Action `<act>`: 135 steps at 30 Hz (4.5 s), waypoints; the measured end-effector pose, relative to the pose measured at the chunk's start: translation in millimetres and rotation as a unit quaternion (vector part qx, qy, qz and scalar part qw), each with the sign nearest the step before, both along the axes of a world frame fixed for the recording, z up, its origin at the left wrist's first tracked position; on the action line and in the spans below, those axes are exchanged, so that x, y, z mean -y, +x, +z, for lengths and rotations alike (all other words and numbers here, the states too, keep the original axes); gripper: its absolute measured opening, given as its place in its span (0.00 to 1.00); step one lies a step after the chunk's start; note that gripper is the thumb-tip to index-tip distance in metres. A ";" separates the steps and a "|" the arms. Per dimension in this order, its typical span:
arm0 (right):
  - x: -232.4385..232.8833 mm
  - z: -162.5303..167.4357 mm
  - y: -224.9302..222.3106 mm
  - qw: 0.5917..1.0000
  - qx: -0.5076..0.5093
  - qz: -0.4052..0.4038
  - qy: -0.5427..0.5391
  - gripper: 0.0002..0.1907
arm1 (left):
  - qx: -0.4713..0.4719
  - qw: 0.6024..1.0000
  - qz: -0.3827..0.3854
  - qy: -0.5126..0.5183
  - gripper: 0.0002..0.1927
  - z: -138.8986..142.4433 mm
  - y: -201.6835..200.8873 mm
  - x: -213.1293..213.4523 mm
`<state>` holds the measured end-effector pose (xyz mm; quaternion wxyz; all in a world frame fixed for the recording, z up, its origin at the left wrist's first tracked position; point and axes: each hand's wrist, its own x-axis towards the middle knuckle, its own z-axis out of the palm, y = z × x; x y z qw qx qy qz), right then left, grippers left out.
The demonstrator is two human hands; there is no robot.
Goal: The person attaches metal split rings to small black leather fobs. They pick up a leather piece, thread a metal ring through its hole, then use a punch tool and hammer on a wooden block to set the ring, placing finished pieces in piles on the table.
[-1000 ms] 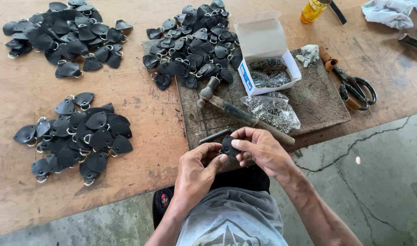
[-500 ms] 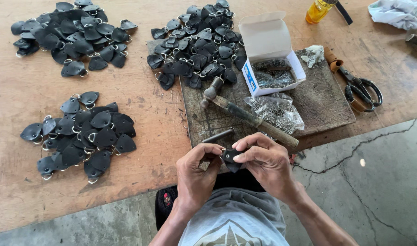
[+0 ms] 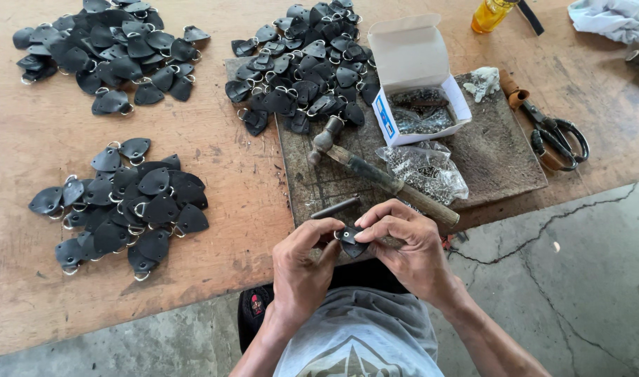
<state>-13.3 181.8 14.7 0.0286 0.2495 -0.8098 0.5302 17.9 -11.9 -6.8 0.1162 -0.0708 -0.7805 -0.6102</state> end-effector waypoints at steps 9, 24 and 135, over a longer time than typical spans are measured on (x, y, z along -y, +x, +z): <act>30.4 7.3 -13.0 0.982 0.164 0.032 -0.085 0.10 | -0.047 0.998 -0.026 -0.038 0.13 14.8 -4.2 29.4; 144.1 -4.0 -68.9 0.944 0.305 0.128 0.019 0.21 | -0.074 0.977 0.104 -0.170 0.11 -1.5 18.9 93.1; -65.1 -8.9 -50.5 0.995 0.003 -0.091 -0.037 0.07 | 0.030 0.972 -0.212 0.100 0.12 7.9 -81.5 -11.4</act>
